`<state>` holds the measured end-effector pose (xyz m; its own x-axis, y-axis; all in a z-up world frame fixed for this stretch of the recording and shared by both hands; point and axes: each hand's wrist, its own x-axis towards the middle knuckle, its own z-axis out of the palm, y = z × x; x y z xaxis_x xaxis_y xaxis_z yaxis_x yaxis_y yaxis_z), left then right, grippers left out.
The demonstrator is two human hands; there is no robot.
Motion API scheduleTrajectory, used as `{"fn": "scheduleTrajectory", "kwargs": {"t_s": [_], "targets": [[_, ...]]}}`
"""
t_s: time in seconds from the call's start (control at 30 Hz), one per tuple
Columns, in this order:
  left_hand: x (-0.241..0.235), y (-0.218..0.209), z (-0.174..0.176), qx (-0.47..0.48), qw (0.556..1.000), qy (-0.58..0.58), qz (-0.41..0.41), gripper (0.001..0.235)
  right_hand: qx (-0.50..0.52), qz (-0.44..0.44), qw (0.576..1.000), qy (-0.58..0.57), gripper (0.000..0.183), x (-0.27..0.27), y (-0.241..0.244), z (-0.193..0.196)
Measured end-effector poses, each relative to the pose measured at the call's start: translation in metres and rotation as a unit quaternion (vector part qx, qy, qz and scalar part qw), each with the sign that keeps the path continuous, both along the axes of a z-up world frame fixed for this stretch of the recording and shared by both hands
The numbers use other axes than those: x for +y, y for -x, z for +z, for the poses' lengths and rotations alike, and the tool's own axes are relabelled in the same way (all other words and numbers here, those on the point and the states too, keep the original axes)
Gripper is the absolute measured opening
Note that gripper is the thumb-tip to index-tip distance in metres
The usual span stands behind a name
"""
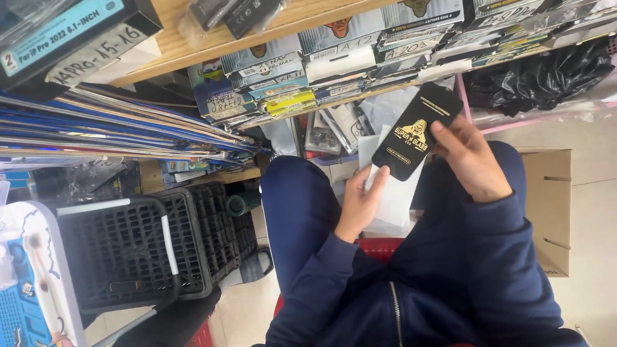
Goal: The person sits cross-legged on a stool and repeatedly wipes a white rectangular object and a black phone case with a white cloth. They handle the items one at a time, turning them over to clean different sides.
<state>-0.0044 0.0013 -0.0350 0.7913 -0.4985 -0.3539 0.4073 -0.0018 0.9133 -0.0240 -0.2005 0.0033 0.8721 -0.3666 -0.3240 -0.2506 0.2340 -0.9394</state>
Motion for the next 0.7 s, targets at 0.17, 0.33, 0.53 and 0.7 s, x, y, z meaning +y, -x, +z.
{"fn": "scheduleTrajectory", "kwargs": {"t_s": [0.17,0.33,0.53,0.7], "targets": [[-0.001,-0.002,0.009,0.015,0.998,-0.021,-0.063,0.058,0.043,0.028,0.999,-0.016,0.032,0.001,0.000,0.007],[0.001,-0.002,0.001,-0.015,0.999,0.026,-0.037,0.046,0.035,0.018,0.999,-0.015,0.018,-0.005,0.007,-0.005],[0.000,-0.006,0.005,0.002,0.999,0.003,-0.037,0.059,0.062,0.154,0.982,0.085,0.023,0.003,0.003,0.010],[-0.001,-0.004,0.002,0.004,1.000,-0.012,-0.002,0.047,-0.002,0.039,0.998,0.041,0.021,-0.007,0.008,-0.014]]}}
